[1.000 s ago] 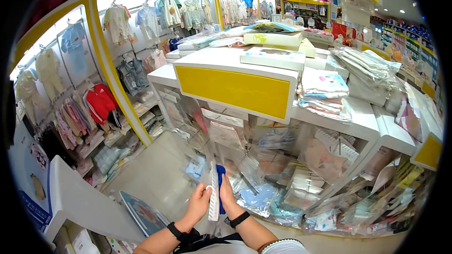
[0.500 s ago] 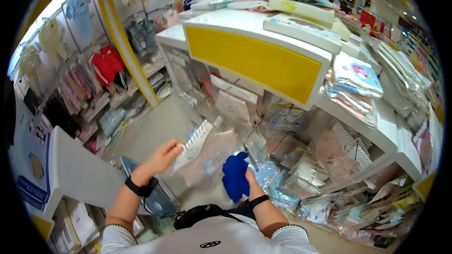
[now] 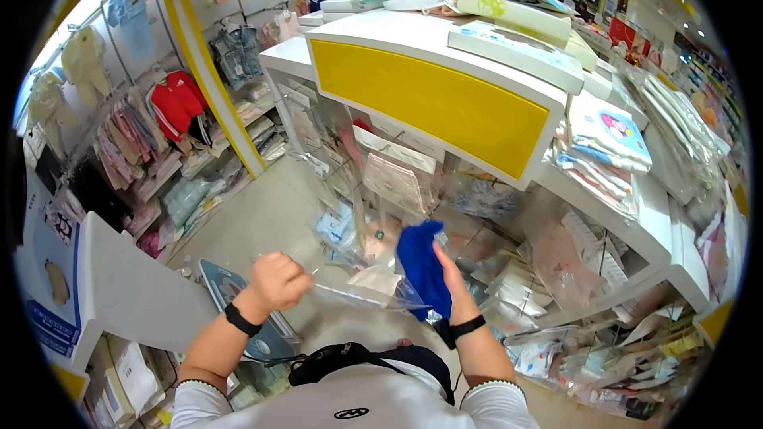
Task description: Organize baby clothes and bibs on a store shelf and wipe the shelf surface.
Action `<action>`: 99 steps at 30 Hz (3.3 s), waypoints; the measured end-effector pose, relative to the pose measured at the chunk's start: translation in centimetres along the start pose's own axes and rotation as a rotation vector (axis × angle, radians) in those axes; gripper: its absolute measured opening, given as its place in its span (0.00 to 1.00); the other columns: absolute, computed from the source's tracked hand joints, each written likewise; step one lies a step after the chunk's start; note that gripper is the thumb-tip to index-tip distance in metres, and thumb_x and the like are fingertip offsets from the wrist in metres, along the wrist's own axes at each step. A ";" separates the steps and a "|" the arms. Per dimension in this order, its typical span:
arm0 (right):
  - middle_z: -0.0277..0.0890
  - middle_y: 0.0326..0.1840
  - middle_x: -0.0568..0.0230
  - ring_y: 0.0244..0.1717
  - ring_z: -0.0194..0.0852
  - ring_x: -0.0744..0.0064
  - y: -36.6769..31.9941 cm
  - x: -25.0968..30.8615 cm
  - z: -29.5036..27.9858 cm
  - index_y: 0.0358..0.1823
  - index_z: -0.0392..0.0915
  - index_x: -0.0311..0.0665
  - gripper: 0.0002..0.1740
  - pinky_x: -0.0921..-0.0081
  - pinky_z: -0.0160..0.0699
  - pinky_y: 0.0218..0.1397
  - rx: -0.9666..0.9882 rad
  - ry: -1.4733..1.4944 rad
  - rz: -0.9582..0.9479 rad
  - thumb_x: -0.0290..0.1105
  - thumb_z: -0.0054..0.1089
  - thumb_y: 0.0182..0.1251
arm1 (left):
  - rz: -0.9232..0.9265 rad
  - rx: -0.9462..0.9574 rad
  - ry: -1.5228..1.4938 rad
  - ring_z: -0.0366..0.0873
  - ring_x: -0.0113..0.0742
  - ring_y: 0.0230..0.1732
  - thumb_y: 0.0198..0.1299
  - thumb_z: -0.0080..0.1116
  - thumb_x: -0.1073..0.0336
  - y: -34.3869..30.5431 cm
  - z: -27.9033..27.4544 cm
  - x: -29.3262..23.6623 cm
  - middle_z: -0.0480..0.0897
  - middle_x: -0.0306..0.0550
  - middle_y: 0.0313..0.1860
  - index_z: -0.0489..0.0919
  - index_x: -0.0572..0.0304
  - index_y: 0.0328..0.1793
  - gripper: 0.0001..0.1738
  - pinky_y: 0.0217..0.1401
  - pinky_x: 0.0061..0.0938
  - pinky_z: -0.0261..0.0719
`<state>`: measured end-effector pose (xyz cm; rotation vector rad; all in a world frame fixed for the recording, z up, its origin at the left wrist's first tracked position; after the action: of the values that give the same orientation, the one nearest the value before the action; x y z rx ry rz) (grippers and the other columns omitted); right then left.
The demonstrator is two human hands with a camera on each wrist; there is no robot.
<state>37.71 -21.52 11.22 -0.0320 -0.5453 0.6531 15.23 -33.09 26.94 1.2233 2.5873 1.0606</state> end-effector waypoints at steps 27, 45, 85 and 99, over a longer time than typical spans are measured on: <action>0.59 0.66 0.59 0.64 0.58 0.69 -4.2 -13.9 -7.0 0.68 0.52 0.35 0.29 0.74 0.54 0.69 0.389 -0.556 0.661 0.39 0.42 0.69 | 0.039 -0.166 -0.221 0.59 0.29 0.16 0.24 0.59 0.72 3.3 3.3 -2.6 0.65 0.34 0.17 0.75 0.54 0.21 0.10 0.17 0.21 0.53; 0.76 0.48 0.57 0.45 0.77 0.62 -11.8 -10.2 -16.1 0.55 0.69 0.36 0.23 0.68 0.77 0.50 -0.435 0.058 0.047 0.46 0.39 0.70 | -0.594 0.370 -0.716 0.72 0.40 0.37 0.52 0.59 0.64 -5.0 16.3 3.7 0.77 0.44 0.29 0.78 0.59 0.29 0.07 0.50 0.31 0.61; 0.76 0.41 0.59 0.35 0.78 0.65 -10.4 -4.0 -21.6 0.50 0.68 0.38 0.14 0.68 0.80 0.32 -0.712 -0.039 -0.058 0.37 0.46 0.68 | -0.360 0.743 -0.667 0.76 0.46 0.35 0.49 0.60 0.62 0.1 39.2 7.4 0.79 0.46 0.26 0.74 0.57 0.29 0.09 0.45 0.40 0.65; 0.76 0.39 0.60 0.32 0.77 0.67 -10.7 -3.6 -21.9 0.50 0.67 0.39 0.14 0.70 0.78 0.29 -0.744 -0.039 -0.059 0.38 0.46 0.68 | -0.121 0.781 -0.386 0.76 0.43 0.41 0.50 0.59 0.64 1.6 37.9 6.0 0.79 0.44 0.29 0.74 0.56 0.31 0.07 0.51 0.40 0.64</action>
<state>52.17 -29.11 -7.28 -0.6997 -0.8002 0.3642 25.60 -7.18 0.48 1.1882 2.7492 -0.2510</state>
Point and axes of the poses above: each hand's wrist, its own y-axis towards the middle knuckle, its own z-axis out of the palm, x = y × z, the point moved 5 cm from there along y, towards the middle knuckle
